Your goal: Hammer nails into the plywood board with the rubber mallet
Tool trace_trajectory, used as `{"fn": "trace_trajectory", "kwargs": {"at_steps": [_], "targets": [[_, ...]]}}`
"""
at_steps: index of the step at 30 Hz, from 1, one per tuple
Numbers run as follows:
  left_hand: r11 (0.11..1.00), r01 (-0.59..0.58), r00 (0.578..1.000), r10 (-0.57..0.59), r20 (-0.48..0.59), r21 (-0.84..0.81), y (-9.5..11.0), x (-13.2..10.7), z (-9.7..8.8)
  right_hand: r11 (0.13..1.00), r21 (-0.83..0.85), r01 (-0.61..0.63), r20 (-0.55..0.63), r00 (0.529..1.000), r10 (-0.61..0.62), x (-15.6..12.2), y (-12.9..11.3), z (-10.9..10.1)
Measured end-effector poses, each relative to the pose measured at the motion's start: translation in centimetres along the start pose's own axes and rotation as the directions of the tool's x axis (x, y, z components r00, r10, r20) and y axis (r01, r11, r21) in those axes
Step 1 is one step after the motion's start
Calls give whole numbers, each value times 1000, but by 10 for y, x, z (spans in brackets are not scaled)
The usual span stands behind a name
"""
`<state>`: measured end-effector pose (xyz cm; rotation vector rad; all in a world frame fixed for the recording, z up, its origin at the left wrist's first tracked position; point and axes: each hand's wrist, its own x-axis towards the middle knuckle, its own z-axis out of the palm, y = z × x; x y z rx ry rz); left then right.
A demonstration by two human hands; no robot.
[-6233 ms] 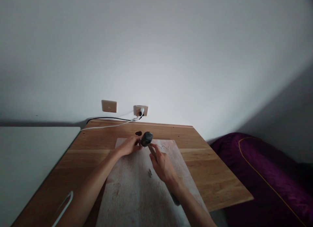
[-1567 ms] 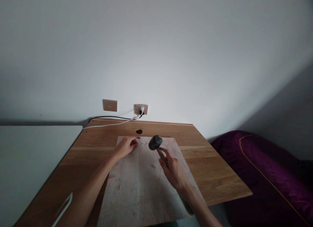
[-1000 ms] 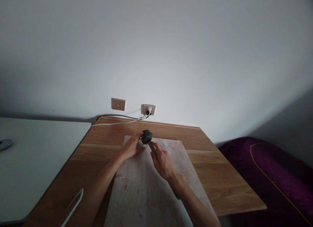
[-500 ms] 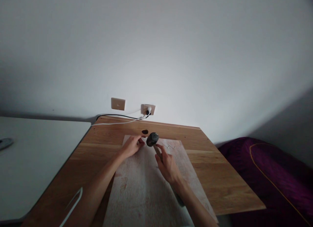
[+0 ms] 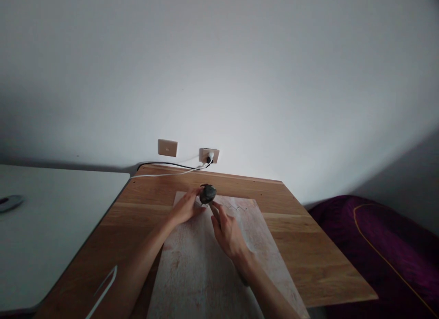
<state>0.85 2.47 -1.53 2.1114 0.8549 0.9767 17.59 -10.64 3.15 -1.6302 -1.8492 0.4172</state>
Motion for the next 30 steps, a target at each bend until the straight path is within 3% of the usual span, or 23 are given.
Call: {"fn": "trace_trajectory", "kwargs": {"at_steps": [4,8,15,19,22,30], "targets": [[1000,1,1000,-1,-6,5,-4,0,2,998,-61,-15,23,1000,16,0,3,-4],[1000,16,1000,-16,4,8,-9,1,4,1000,-6,-14,-32,999,14,-4,6,-6],[998,-32,999,34,31,-63,-16,1,6,999,44,-16,-30,999,17,-5,2,-9],[996,-90,996,89,-31,-20,-13,-2,5,999,22,23,8,1000,-23,0,-2,-8],[995,-96,994,96,-44,-6,-10,-3,3,999,-45,-12,62,998,15,1,-2,-5],[987,-138,989,141,-32,77,-13,-3,6,998,-61,-7,39,999,9,-1,1,-10]]}}
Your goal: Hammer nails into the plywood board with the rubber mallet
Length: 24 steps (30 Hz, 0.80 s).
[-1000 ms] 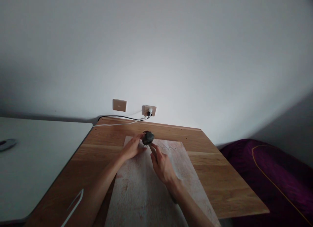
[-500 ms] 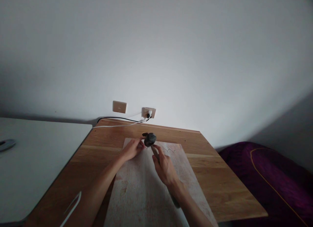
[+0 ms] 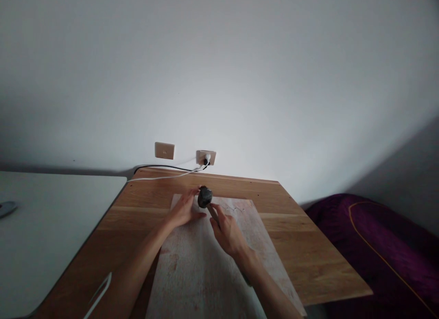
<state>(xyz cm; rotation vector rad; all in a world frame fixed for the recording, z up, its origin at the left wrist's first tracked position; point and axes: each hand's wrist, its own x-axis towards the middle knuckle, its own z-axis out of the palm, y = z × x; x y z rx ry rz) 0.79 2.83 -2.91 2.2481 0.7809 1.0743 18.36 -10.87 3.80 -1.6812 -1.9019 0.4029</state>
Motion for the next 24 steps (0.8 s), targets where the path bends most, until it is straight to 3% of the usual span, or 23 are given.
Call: {"fn": "trace_trajectory", "kwargs": {"at_steps": [6,10,13,14,17,19,21,24], "targets": [[995,5,1000,-3,-18,102,5,-1,-1,998,18,-66,-50,997,67,-48,30,-21],[981,-49,998,57,-35,186,31,0,-3,991,29,-128,-98,987,131,-88,52,-32],[945,-185,974,140,180,269,70,-3,5,982,83,-169,-105,979,177,-101,57,-34],[925,-253,943,172,284,282,85,-5,10,979,96,-177,-109,976,187,-102,57,-34],[838,-452,800,230,554,305,123,-16,28,978,119,-173,-104,977,185,-101,56,-30],[806,-469,778,183,601,360,139,-23,39,979,127,-162,-119,977,177,-100,57,-27],[802,-449,786,145,601,394,147,-27,44,978,138,-154,-142,975,174,-100,60,-24],[817,-448,791,172,587,364,141,-26,39,977,158,-142,-162,972,168,-100,67,-21]]}}
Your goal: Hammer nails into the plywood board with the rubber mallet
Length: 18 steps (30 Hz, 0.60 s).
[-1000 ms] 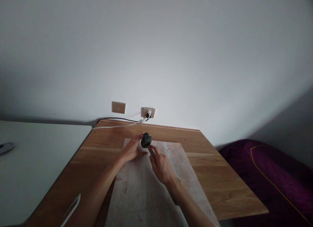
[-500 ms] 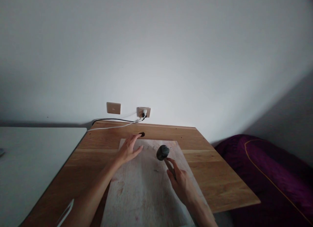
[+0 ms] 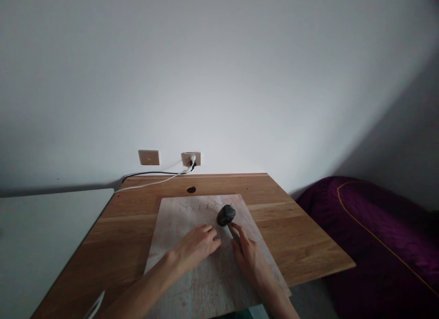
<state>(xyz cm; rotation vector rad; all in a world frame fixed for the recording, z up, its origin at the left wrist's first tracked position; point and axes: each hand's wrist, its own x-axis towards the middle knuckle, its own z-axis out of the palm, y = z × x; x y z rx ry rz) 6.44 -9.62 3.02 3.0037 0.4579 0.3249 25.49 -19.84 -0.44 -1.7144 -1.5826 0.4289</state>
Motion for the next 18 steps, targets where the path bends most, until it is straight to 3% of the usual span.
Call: {"fn": "trace_trajectory", "kwargs": {"at_steps": [2,4,6,8,9,11,15,18], "targets": [[997,27,997,-32,-70,-66,-21,-5,-2,1000,13,11,-7,1000,-11,-1,2,0],[967,167,955,-207,-213,-192,-52,-14,-4,1000,9,9,-9,1000,-9,-1,2,-1],[881,302,822,-435,-369,-366,-87,-24,-3,1000,-3,-9,-6,1000,9,-2,0,-3],[800,367,685,-578,-443,-475,-117,-34,1,1000,2,-11,7,1000,11,-3,-2,-4],[772,372,656,-612,-442,-515,-128,-39,5,1000,9,-8,9,1000,7,-3,-2,-4],[739,361,642,-640,-423,-569,-141,-45,15,1000,18,-1,6,1000,0,-2,-3,-5],[710,323,678,-635,-371,-626,-144,-49,34,1000,-4,-13,4,1000,13,-1,-3,-5],[714,321,656,-642,-397,-623,-144,-49,41,1000,1,4,14,1000,-4,0,-3,-5]]}}
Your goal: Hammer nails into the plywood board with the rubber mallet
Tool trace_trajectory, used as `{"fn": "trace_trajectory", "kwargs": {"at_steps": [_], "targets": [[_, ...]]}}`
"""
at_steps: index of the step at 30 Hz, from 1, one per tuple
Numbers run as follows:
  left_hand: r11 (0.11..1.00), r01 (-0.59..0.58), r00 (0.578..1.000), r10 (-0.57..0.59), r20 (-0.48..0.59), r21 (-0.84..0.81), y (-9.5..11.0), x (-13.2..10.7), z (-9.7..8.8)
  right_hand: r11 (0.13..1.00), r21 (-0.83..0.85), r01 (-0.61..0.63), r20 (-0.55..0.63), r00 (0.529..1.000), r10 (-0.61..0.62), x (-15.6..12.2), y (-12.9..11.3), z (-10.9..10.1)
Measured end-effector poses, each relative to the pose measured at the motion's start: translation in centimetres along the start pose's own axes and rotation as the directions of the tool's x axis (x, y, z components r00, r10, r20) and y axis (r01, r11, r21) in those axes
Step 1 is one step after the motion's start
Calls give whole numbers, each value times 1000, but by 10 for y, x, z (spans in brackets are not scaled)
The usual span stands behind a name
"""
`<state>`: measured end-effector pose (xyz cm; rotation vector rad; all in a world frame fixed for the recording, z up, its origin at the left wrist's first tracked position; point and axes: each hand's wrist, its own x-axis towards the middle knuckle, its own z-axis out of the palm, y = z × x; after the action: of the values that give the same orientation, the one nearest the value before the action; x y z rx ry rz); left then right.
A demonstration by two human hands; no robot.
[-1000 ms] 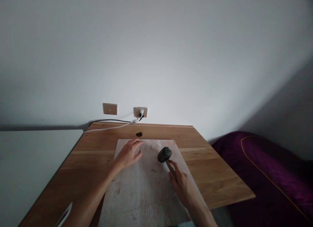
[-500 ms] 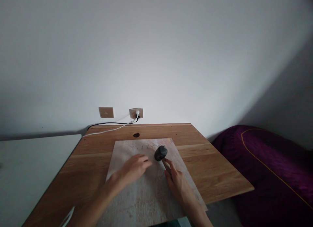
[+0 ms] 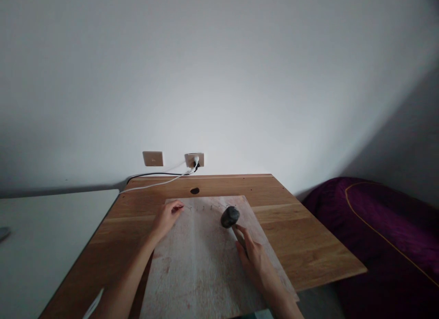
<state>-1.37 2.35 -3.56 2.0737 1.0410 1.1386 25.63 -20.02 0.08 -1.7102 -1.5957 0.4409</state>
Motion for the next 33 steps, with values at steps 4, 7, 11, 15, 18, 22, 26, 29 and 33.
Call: {"fn": "trace_trajectory", "kwargs": {"at_steps": [4,7,11,15,18,22,26,29,33], "targets": [[1000,-3,1000,3,1,10,1,1,-1,1000,-20,-1,-7,1000,1,-1,3,1],[1000,1,1000,-1,20,18,6,2,-2,999,-49,0,-2,1000,0,-1,6,3],[999,10,1000,-11,23,33,13,2,-3,998,-57,24,-32,999,-26,-1,10,6],[998,7,999,-10,47,60,19,0,-4,999,-45,30,-38,999,-32,-2,11,6],[997,-13,998,9,55,75,21,-1,-4,999,-36,17,-22,1000,-17,-2,8,5],[997,-39,998,35,58,67,19,0,-4,998,-60,-5,0,1000,5,-1,5,4],[999,-43,998,41,56,23,10,2,-4,998,-56,-5,-5,1000,5,0,3,3],[998,-59,997,59,49,1,4,1,-3,999,-51,-7,-33,999,5,1,0,0],[999,-43,998,43,40,5,1,0,-1,999,-42,-2,-36,999,0,4,-3,-1]]}}
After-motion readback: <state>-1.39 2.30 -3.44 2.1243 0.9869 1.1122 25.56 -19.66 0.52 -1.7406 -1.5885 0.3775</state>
